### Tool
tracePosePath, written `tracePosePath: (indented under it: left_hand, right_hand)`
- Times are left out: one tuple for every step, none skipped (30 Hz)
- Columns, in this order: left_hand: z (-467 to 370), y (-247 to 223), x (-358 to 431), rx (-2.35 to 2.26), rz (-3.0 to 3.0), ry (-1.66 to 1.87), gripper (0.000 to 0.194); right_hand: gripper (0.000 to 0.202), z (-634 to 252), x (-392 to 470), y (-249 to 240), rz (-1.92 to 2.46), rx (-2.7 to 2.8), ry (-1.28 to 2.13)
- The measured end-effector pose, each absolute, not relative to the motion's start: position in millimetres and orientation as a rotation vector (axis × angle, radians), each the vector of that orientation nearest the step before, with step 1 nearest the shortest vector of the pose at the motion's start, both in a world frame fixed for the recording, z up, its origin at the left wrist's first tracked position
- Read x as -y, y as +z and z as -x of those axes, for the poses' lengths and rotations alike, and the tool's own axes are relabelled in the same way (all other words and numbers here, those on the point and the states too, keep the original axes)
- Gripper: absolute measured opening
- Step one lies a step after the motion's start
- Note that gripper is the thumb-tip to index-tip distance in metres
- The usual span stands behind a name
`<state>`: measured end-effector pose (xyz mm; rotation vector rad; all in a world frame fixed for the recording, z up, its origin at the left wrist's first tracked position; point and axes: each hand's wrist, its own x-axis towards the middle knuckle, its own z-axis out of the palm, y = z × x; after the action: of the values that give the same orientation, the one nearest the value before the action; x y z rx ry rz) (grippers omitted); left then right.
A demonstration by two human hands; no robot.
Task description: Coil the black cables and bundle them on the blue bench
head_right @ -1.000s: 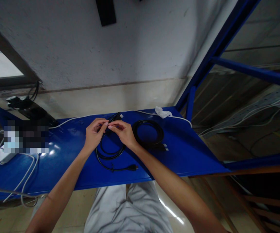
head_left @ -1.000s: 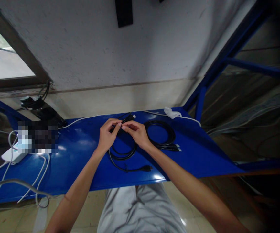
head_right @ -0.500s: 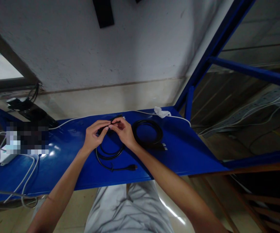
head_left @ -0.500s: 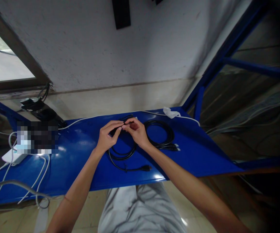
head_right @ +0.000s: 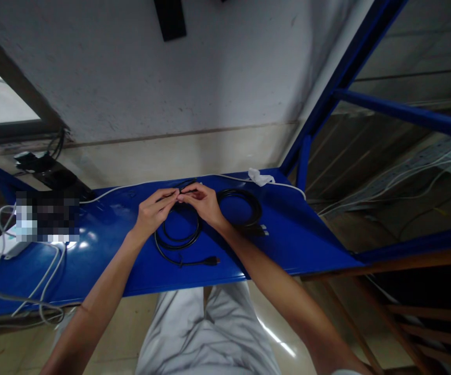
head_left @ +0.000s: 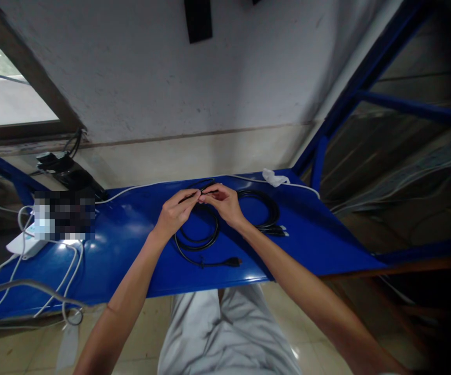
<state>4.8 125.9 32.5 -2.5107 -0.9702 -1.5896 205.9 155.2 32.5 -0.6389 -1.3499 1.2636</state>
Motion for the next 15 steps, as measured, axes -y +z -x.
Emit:
tracePosePath:
  left_hand:
    - [-3.3, 34.5, -126.0, 0.954, 2.502, -1.583, 0.026]
    - [-1.8, 37.0, -125.6, 0.93, 2.496, -1.577, 0.027]
    - [-0.4, 39.7, -124.7, 0.905, 2.492, -1.568, 0.027]
    - [0.8, 42.2, -123.3, 0.881, 2.486, -1.557, 0.028]
    - [1.8, 44.4, -121.4, 0.858, 2.475, -1.548, 0.029]
    - [2.7, 46.0, -119.2, 0.834, 2.459, -1.542, 0.029]
    - [3.5, 46.9, -116.8, 0.809, 2.44, -1.542, 0.03]
    - [4.3, 46.9, -114.3, 0.785, 2.429, -1.545, 0.032]
    - [5.3, 46.3, -111.9, 0.761, 2.429, -1.546, 0.034]
    - [6.6, 45.2, -109.5, 0.74, 2.441, -1.542, 0.037]
    - [8.1, 43.8, -107.1, 0.726, 2.458, -1.529, 0.041]
    - [9.9, 42.6, -104.7, 0.716, 2.474, -1.507, 0.044]
    - [11.9, 41.6, -102.1, 0.711, 2.484, -1.477, 0.047]
    - [13.9, 41.1, -99.1, 0.704, 2.487, -1.446, 0.05]
    - [15.8, 40.9, -95.5, 0.687, 2.482, -1.418, 0.053]
  right_hand:
    - [0.045, -206.7, -154.1, 36.4, 0.616, 1.368, 1.255]
    - [0.043, -207.5, -152.3, 41.0, 0.601, 1.386, 1.239]
    - [0.04, -208.6, -149.3, 46.0, 0.595, 1.406, 1.215]
    - [0.038, -210.0, -145.1, 51.0, 0.597, 1.427, 1.191]
    - [0.036, -212.1, -139.2, 55.7, 0.6, 1.453, 1.169]
    - [0.035, -214.9, -131.5, 59.7, 0.606, 1.488, 1.15]
    - [0.036, -218.8, -122.0, 62.5, 0.612, 1.531, 1.128]
    - [0.037, -223.6, -110.6, 63.8, 0.62, 1.585, 1.097]
    - [0.041, -229.4, -97.7, 63.3, 0.635, 1.652, 1.047]
    - [0.048, -236.0, -83.5, 60.9, 0.659, 1.729, 0.977]
    - [0.054, -243.2, -68.8, 56.5, 0.688, 1.822, 0.891]
    - [0.064, -250.6, -54.1, 50.5, 0.715, 1.918, 0.804]
    - [0.076, -258.0, -40.2, 43.3, 0.741, 2.028, 0.74]
    - [0.084, -264.9, -27.9, 35.5, 0.766, 2.134, 0.675]
    - [0.084, -271.0, -17.9, 27.5, 0.794, 2.235, 0.611]
